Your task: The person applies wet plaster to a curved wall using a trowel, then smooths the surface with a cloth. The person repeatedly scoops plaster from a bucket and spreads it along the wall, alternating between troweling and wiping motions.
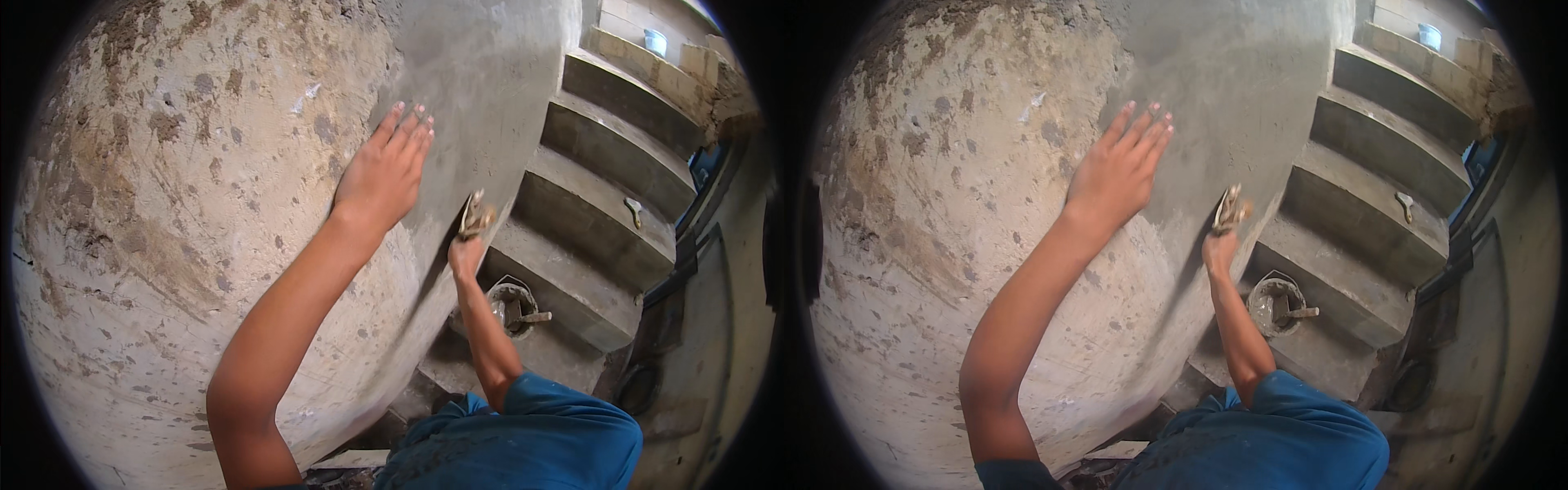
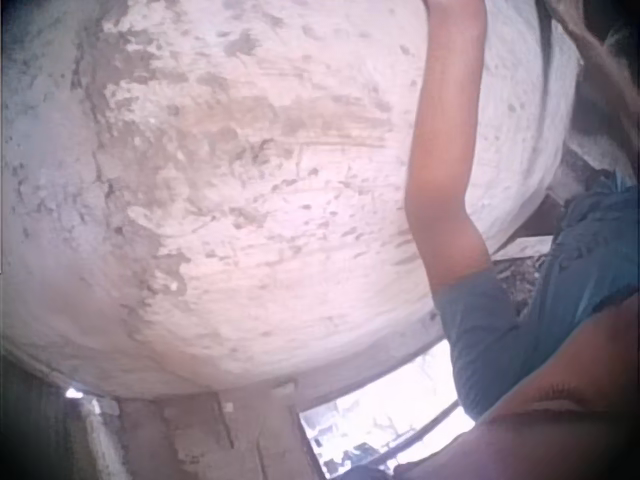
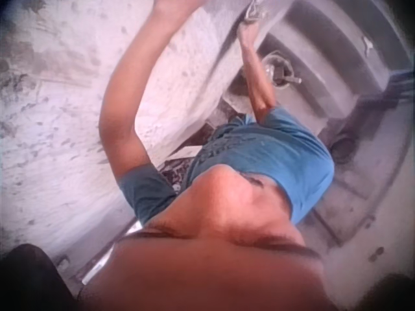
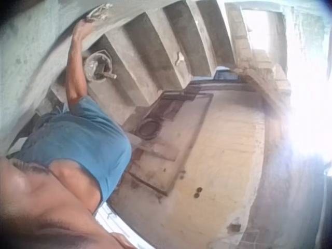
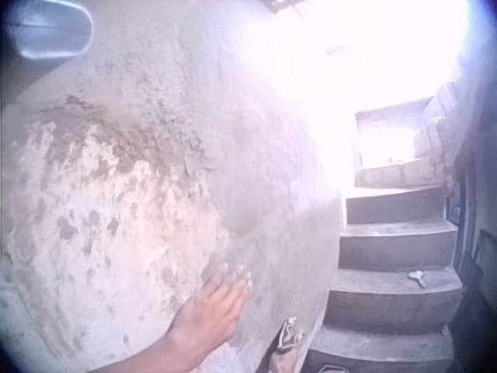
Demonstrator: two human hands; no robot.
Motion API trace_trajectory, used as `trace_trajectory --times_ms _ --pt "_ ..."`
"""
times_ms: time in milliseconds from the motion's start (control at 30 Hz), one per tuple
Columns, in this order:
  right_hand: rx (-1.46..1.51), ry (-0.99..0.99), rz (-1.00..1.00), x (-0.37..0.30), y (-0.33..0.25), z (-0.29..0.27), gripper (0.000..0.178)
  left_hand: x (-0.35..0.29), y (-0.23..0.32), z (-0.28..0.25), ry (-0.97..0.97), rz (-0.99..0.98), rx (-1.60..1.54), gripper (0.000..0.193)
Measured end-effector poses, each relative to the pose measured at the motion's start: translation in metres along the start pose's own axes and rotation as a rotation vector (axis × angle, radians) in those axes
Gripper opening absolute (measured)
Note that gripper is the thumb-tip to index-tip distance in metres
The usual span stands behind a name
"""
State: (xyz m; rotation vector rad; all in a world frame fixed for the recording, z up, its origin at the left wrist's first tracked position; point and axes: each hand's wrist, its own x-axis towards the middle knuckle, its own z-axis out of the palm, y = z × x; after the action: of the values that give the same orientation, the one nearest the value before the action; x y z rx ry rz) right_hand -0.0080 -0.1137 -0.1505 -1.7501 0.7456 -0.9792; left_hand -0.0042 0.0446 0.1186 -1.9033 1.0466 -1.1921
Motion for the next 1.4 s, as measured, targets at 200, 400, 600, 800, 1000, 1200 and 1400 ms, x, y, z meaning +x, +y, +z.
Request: trace_trajectory --times_ms 200,400,600,800,1000,1200,1400 --pt "0.083 0.031 -0.738 -0.011 -0.01 -0.006 0.053 0.003 0.003 0.002 0.001 -0.003 -0.015 0.056" --pt "-0.003 -0.038 0.028 0.021 0.007 -0.001 0.038 0.001 0.002 -0.002 -0.005 0.002 0.005 0.056" --pt "0.035 -0.058 -0.527 -0.007 0.001 -0.001 0.061 0.006 0.002 0.001 -0.006 0.005 -0.013 0.057" --pt "0.016 0.088 -0.093 0.026 0.021 0.005 0.024 0.003 0.004 0.005 0.029 -0.002 -0.02 0.058" --pt "-0.068 -0.106 -0.163 -0.034 0.026 0.002 0.04 0.009 0.0 0.002 0.041 -0.016 -0.033 0.056" --pt "-0.059 -0.094 0.109 -0.009 0.031 0.001 0.024 0.005 0.006 0.008 0.061 -0.004 -0.04 0.056" --pt "-0.082 -0.311 -0.133 -0.057 0.02 -0.004 0.062 0.012 0.004 0.006 0.053 -0.024 -0.024 0.054"
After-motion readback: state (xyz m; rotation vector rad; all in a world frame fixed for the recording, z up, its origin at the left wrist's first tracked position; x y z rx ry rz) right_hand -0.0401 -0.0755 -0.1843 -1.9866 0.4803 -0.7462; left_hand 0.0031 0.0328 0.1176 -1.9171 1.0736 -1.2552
